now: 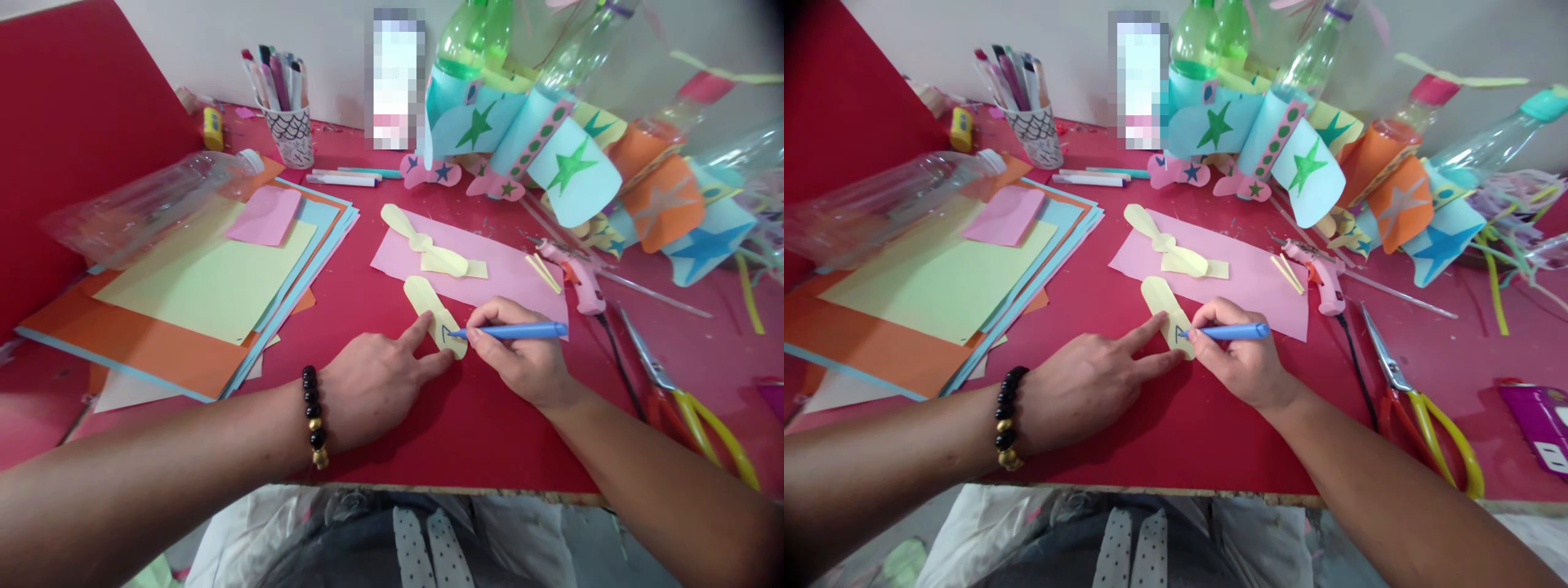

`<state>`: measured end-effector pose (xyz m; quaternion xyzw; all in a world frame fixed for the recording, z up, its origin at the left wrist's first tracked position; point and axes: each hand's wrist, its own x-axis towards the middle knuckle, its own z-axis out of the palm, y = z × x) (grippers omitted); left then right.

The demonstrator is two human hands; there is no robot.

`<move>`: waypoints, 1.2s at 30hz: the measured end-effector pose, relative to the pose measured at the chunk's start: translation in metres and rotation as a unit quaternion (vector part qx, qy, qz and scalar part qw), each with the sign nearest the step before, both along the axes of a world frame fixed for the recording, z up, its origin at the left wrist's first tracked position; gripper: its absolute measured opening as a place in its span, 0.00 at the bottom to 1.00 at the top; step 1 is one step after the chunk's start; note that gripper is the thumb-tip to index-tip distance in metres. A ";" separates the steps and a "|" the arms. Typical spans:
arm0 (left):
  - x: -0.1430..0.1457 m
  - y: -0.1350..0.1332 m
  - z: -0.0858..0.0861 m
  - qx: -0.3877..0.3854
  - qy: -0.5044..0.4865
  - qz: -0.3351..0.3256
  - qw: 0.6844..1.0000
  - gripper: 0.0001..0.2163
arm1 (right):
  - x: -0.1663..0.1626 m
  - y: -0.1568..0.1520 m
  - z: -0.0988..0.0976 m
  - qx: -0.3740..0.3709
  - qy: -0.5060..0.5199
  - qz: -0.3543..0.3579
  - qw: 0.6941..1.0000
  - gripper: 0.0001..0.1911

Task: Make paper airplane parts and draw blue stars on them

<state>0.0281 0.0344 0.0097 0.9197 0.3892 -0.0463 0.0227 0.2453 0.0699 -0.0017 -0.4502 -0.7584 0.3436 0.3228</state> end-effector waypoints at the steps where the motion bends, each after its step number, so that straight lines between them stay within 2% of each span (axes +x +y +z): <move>1: 0.000 0.000 0.000 -0.003 -0.002 0.001 1.000 0.27 | -0.001 0.000 0.000 -0.002 -0.005 0.006 1.000 0.03; 15: 0.001 0.001 0.002 -0.022 -0.011 0.006 1.000 0.26 | -0.007 0.001 -0.003 0.001 -0.050 0.020 0.999 0.02; 26: 0.000 0.000 0.001 -0.026 -0.019 0.013 0.999 0.27 | -0.003 0.004 -0.004 0.005 -0.056 -0.071 0.996 0.04; 36: 0.001 0.000 0.000 -0.013 0.001 0.006 1.000 0.28 | 0.001 0.003 -0.003 0.015 -0.040 -0.076 0.996 0.04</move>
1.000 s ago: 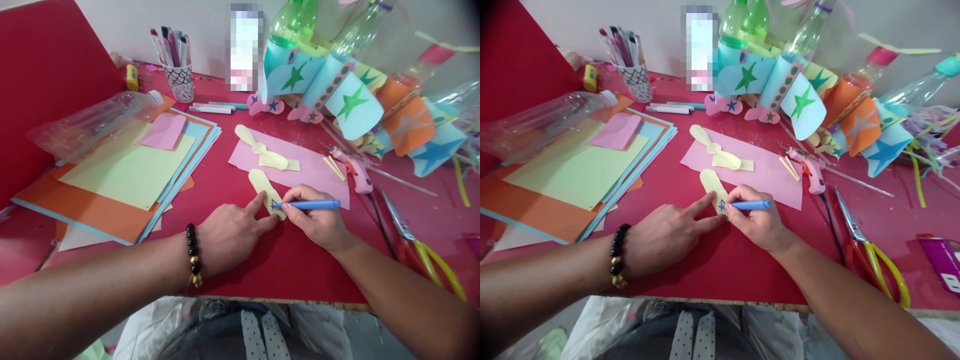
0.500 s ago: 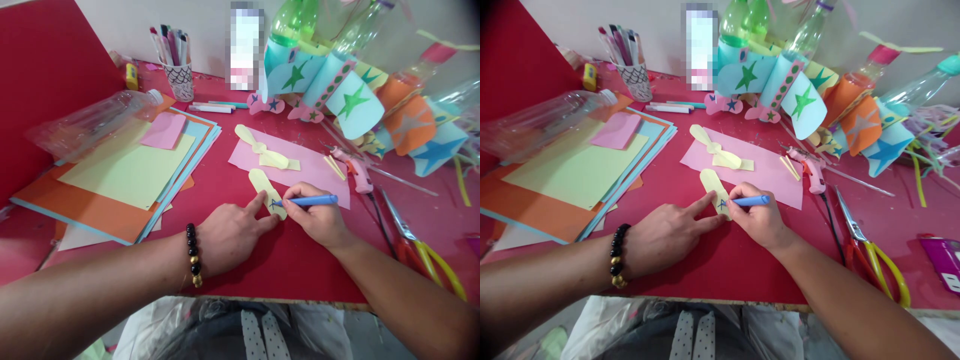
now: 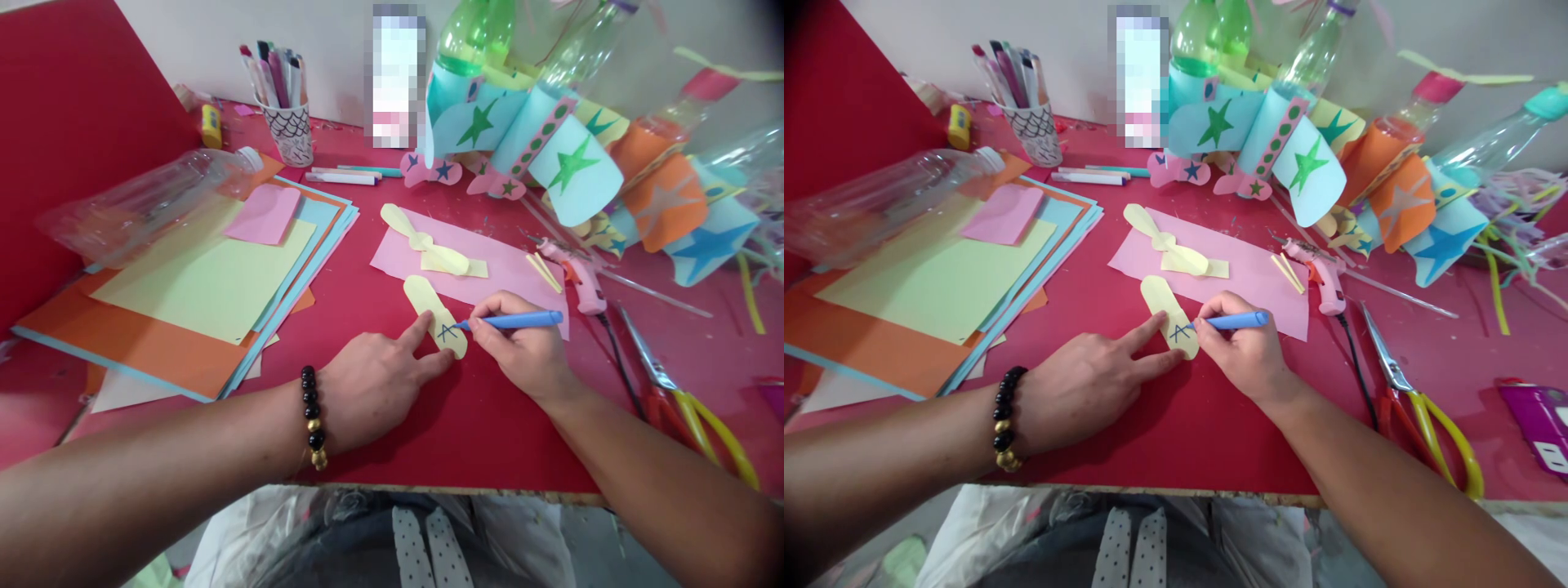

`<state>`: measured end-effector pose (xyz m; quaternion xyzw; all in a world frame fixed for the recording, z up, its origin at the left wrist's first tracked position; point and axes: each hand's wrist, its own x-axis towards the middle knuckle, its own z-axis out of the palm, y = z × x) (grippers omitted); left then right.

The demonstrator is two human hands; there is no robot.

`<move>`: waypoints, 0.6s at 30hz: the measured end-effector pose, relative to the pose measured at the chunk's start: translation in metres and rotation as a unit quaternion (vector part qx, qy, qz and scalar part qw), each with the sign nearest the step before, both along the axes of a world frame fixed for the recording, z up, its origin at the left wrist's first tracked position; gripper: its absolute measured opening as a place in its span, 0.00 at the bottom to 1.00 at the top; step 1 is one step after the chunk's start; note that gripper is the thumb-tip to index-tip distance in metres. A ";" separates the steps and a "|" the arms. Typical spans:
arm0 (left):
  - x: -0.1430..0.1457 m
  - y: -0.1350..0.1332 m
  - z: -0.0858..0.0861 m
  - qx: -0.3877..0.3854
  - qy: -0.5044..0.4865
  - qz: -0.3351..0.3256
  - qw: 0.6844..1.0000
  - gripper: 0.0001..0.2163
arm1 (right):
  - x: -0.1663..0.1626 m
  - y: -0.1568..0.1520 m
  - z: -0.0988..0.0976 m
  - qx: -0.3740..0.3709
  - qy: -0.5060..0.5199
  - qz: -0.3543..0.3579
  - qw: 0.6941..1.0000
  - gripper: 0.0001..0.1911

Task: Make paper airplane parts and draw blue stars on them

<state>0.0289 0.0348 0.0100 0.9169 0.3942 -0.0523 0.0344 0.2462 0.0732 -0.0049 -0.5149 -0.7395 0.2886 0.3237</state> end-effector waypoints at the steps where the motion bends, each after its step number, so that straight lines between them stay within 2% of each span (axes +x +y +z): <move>1: 0.000 0.000 0.000 0.000 0.000 -0.001 1.000 0.28 | 0.000 -0.001 0.001 0.001 0.006 0.006 1.000 0.04; 8: 0.000 0.000 0.000 0.004 0.005 -0.006 1.000 0.28 | 0.000 -0.004 0.005 -0.029 0.025 0.088 0.995 0.04; 18: -0.001 0.000 -0.003 0.003 0.005 -0.008 1.000 0.29 | -0.001 -0.004 0.007 -0.020 0.008 0.116 0.993 0.04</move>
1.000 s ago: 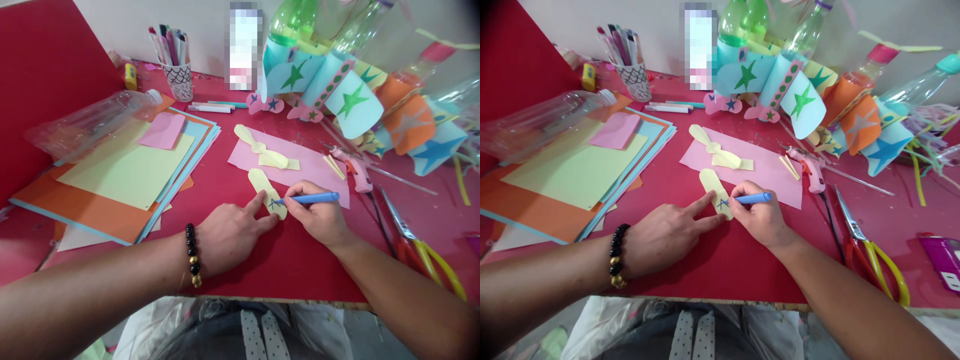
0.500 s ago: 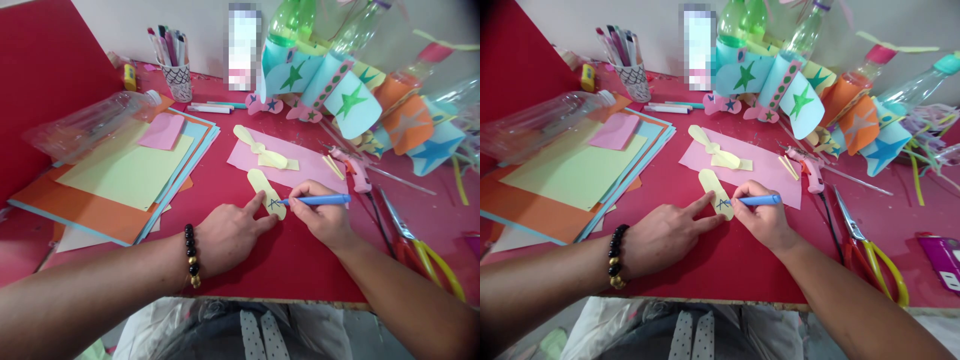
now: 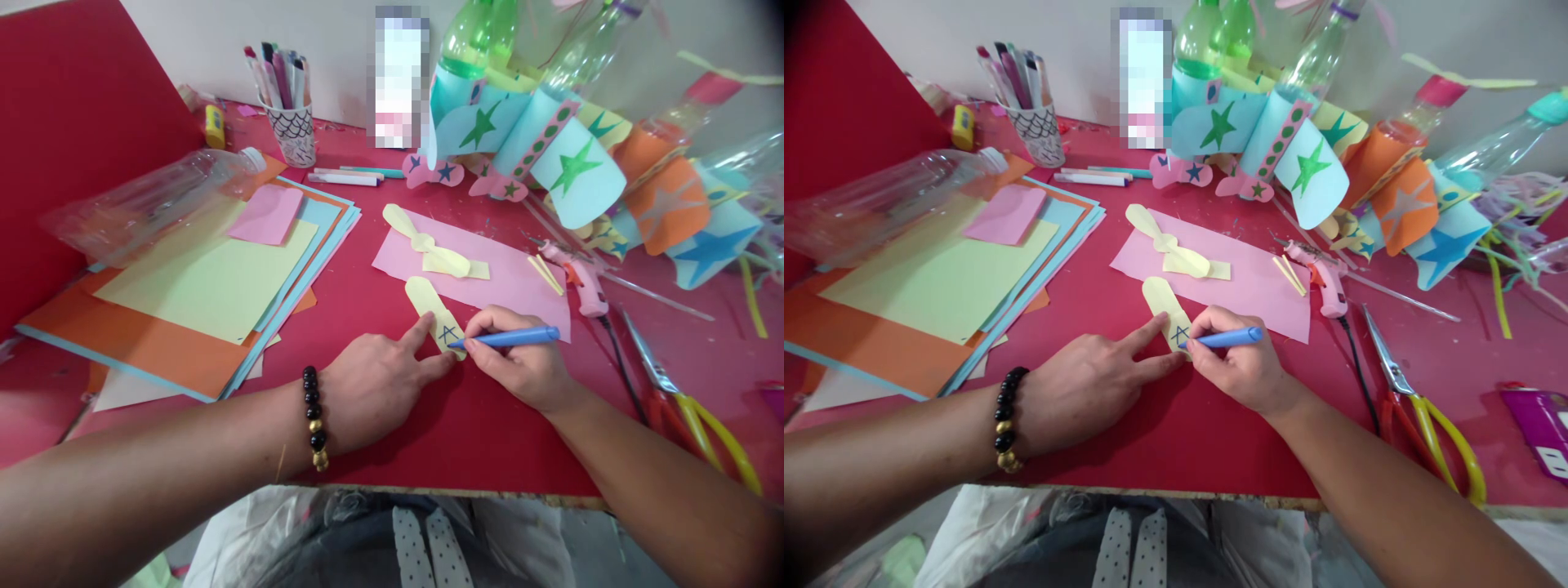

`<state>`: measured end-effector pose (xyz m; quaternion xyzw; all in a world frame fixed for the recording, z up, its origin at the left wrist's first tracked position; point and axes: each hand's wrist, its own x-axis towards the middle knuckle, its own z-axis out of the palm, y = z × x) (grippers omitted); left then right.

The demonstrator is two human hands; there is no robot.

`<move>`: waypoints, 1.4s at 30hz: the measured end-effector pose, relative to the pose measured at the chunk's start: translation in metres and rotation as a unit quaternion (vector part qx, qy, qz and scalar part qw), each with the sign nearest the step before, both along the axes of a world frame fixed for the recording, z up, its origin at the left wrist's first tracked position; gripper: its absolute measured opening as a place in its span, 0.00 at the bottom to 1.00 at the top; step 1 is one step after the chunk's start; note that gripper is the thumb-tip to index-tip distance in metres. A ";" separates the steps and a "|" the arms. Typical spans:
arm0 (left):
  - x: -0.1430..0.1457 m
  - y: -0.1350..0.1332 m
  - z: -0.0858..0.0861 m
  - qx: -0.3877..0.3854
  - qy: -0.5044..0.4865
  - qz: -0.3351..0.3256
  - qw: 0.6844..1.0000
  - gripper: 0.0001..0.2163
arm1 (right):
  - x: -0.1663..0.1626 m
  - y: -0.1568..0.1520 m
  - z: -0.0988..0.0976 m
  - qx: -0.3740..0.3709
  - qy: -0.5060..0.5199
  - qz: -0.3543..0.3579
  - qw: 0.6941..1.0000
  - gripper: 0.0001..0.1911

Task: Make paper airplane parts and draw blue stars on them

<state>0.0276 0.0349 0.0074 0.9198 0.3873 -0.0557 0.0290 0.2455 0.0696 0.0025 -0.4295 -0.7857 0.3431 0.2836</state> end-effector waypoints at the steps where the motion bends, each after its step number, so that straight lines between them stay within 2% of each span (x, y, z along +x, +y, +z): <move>1: 0.000 0.000 0.000 0.001 0.002 0.000 1.000 0.29 | 0.000 0.000 0.000 -0.001 -0.002 0.001 1.000 0.04; 9: 0.000 0.000 0.002 -0.002 0.016 -0.006 1.000 0.28 | -0.001 0.001 -0.002 -0.016 -0.014 -0.013 1.000 0.04; 24: 0.001 0.001 0.004 -0.014 0.010 -0.001 1.000 0.28 | -0.001 0.008 -0.009 0.010 -0.014 -0.113 0.993 0.04; 27: 0.001 0.001 0.005 -0.018 0.010 0.001 1.000 0.28 | 0.000 0.007 -0.008 0.011 -0.004 -0.106 0.994 0.04; 34: 0.002 0.002 0.005 -0.021 0.009 -0.001 1.000 0.27 | 0.000 0.003 -0.007 -0.010 0.018 -0.011 1.000 0.02; 42: 0.001 0.002 0.005 -0.023 0.002 0.001 1.000 0.27 | 0.000 0.003 -0.007 -0.001 -0.006 -0.009 1.000 0.02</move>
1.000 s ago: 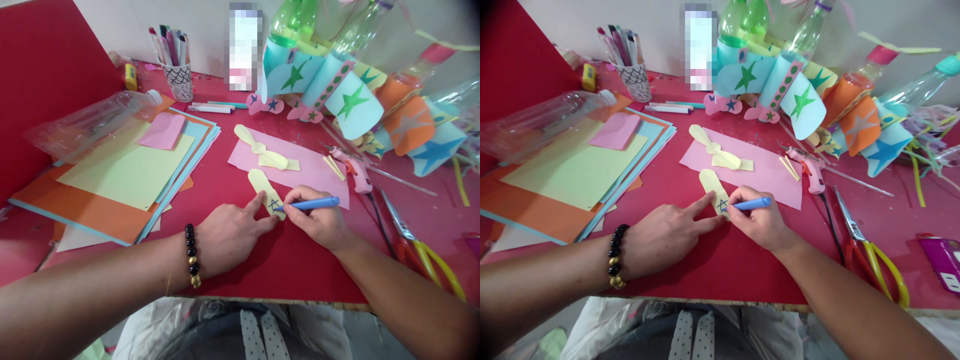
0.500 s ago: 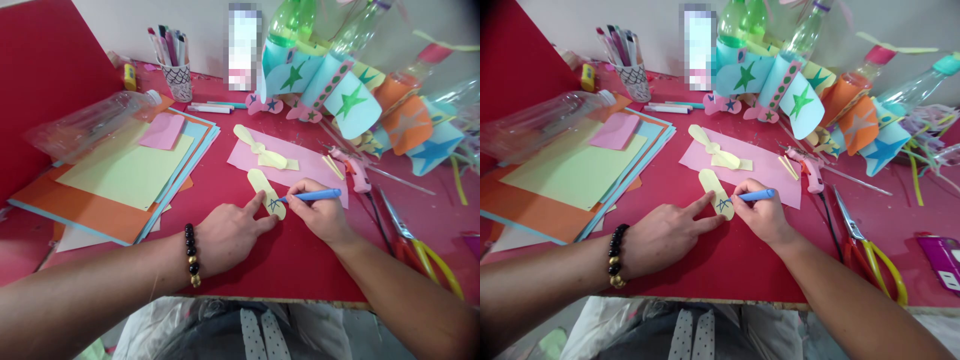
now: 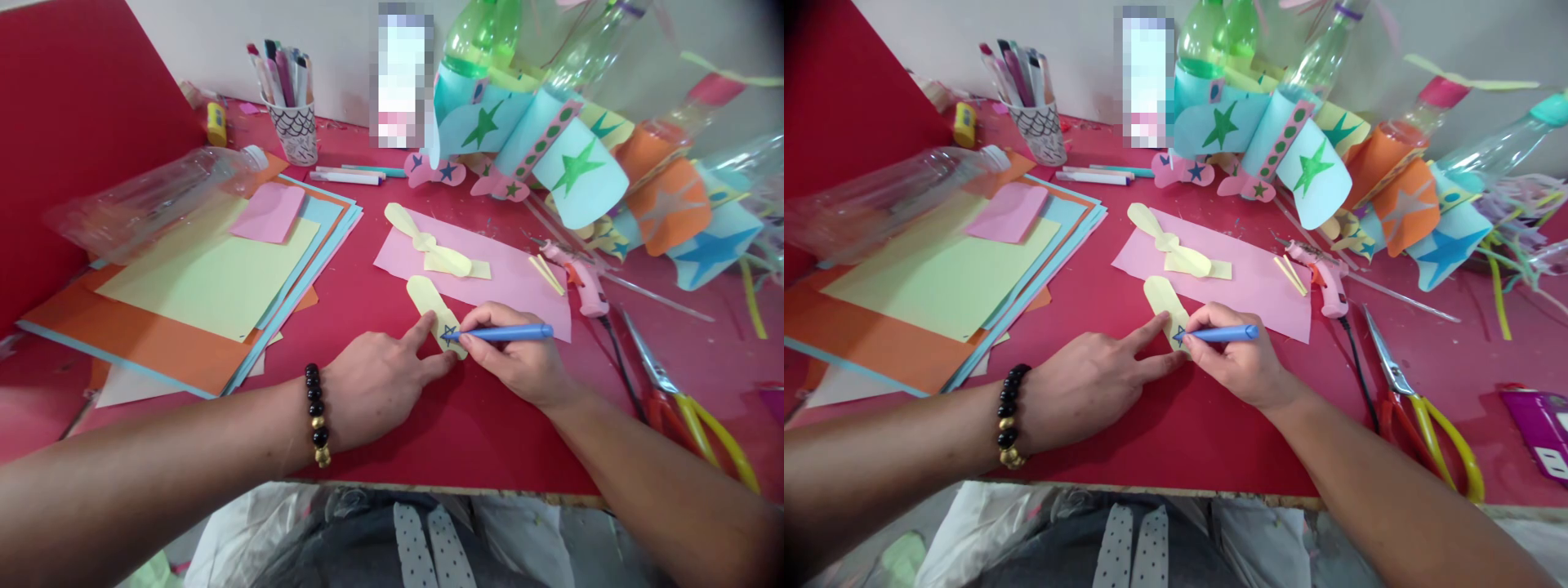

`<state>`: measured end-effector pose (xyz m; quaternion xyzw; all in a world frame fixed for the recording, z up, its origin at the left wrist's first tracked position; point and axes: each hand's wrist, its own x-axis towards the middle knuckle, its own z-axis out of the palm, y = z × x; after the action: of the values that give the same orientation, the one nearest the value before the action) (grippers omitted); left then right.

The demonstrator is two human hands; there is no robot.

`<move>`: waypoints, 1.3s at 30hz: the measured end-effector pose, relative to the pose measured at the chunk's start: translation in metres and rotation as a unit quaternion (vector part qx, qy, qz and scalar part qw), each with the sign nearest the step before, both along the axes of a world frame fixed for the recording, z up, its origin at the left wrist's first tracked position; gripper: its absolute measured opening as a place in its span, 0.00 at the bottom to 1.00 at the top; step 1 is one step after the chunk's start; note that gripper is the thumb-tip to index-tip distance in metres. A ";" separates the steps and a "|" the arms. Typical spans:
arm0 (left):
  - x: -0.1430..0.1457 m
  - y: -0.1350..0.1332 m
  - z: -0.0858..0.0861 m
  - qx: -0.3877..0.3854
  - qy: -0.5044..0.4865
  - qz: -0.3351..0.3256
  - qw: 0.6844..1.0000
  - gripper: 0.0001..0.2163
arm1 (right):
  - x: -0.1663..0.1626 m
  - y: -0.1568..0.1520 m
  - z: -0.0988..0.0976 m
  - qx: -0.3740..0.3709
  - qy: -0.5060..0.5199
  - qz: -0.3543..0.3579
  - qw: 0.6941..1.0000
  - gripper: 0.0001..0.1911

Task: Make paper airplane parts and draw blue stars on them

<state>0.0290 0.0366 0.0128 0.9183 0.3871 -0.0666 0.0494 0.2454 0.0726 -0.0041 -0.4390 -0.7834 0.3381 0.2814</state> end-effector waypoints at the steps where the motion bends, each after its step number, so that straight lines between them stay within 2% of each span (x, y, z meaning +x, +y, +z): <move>1: 0.000 0.000 0.000 0.000 0.000 0.000 1.000 0.27 | 0.000 0.000 0.000 -0.001 -0.003 0.000 1.000 0.02; 8: 0.000 0.000 0.001 -0.007 0.002 -0.002 1.000 0.27 | -0.001 0.000 0.000 -0.003 -0.001 0.002 1.000 0.02; 15: 0.000 -0.001 0.002 -0.011 0.005 0.003 1.000 0.28 | 0.006 -0.001 0.004 -0.009 0.028 -0.037 0.999 0.04; 30: -0.001 0.000 0.001 -0.030 -0.019 0.013 0.999 0.26 | 0.005 0.000 0.005 -0.018 0.006 -0.046 0.999 0.04; 39: 0.001 -0.001 0.002 -0.011 0.008 0.004 1.000 0.28 | 0.004 0.001 0.003 -0.019 -0.008 -0.043 0.999 0.04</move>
<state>0.0295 0.0360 0.0147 0.9156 0.3903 -0.0780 0.0571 0.2495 0.0733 -0.0009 -0.4800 -0.7599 0.3365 0.2809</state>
